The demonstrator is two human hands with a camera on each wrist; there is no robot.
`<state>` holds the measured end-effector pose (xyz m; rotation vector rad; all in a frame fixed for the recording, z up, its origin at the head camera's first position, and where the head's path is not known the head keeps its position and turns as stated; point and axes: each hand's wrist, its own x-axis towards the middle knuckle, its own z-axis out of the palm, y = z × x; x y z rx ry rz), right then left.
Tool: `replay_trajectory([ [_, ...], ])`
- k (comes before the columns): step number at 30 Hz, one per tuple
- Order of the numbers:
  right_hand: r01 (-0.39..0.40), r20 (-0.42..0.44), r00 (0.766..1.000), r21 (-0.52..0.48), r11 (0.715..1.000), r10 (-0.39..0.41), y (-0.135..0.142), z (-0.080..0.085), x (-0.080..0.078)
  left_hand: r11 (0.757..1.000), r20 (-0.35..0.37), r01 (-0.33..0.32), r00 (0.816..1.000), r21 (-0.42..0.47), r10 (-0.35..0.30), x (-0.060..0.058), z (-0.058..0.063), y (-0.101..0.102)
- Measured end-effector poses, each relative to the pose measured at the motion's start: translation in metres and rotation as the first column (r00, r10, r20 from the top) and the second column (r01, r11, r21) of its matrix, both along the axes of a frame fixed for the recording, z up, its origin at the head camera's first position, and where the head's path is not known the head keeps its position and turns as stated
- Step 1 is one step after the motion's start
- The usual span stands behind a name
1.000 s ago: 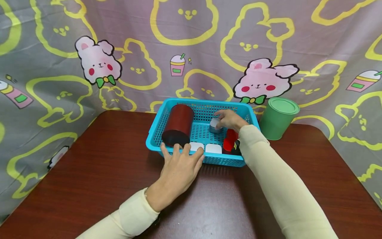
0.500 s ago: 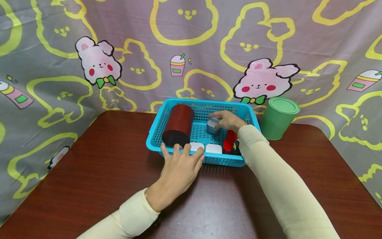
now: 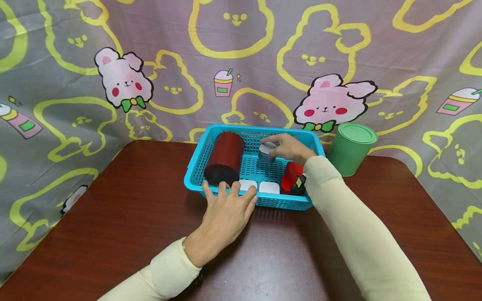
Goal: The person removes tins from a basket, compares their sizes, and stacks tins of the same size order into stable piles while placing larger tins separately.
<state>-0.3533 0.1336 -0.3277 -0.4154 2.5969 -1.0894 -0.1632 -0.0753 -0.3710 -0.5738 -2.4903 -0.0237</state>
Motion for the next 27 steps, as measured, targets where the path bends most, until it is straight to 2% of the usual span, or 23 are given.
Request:
replay_trajectory([
  [9, 0.019, -0.047, 0.999, -0.102, 0.995, -0.024, 0.013, 0.012, 0.006, 1.0, 0.005, 0.003, 1.0, 0.006, -0.003, 0.0, 0.0, 0.0],
  [15, -0.002, -0.052, 0.999, -0.212, 0.977, -0.009, 0.028, 0.02, 0.012, 1.0, -0.018, 0.008, 1.0, 0.007, -0.007, 0.0, -0.001, 0.0],
  [23, 0.002, -0.044, 0.999, -0.204, 0.979, -0.011, 0.039, 0.038, 0.022, 1.0, -0.013, 0.003, 1.0, 0.017, -0.003, -0.001, -0.001, 0.001],
  [27, -0.019, -0.071, 0.997, -0.198, 0.98, 0.005, 0.048, 0.048, 0.029, 1.0, -0.004, 0.004, 1.0, 0.02, -0.004, -0.001, -0.001, 0.002],
])
